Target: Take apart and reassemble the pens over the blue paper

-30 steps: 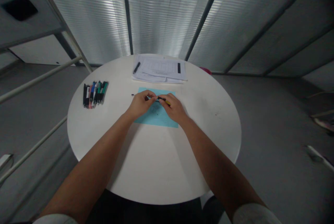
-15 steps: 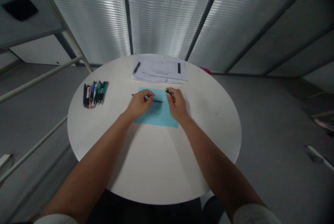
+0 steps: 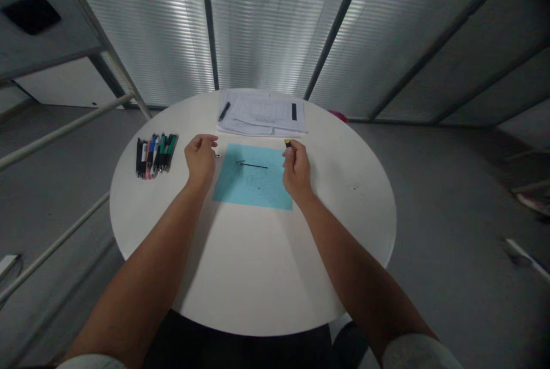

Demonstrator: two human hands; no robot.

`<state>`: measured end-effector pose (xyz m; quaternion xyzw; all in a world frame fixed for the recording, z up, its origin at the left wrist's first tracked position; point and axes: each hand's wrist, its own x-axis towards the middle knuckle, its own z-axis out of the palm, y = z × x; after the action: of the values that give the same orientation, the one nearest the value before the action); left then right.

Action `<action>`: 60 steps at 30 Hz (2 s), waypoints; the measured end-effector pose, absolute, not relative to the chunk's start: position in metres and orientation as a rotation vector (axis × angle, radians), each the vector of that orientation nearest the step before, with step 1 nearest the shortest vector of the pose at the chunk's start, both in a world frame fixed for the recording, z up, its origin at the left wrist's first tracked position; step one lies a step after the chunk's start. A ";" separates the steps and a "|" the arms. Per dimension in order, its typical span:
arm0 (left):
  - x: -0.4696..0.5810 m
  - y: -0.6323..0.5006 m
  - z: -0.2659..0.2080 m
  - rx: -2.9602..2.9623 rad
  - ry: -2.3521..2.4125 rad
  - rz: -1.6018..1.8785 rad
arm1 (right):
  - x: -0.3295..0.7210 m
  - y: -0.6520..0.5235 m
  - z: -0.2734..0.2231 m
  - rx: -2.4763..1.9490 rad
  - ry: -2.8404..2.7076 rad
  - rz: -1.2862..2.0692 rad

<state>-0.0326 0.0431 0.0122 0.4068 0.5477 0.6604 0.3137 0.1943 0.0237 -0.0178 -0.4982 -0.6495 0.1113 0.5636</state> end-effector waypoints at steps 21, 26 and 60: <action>-0.042 0.057 -0.004 0.612 1.331 1.853 | 0.193 0.018 -0.016 -1.356 -2.222 0.103; -0.041 0.057 -0.003 0.609 1.324 1.852 | 0.193 0.019 -0.015 -1.381 -2.256 0.102; 0.000 0.016 0.032 0.828 0.936 1.006 | 0.187 0.014 -0.004 -1.225 -1.813 0.168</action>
<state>0.0001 0.0160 0.0322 0.3710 0.4193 0.4509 0.6952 0.1871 0.0137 -0.0039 -0.4967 -0.7353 0.0681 0.4561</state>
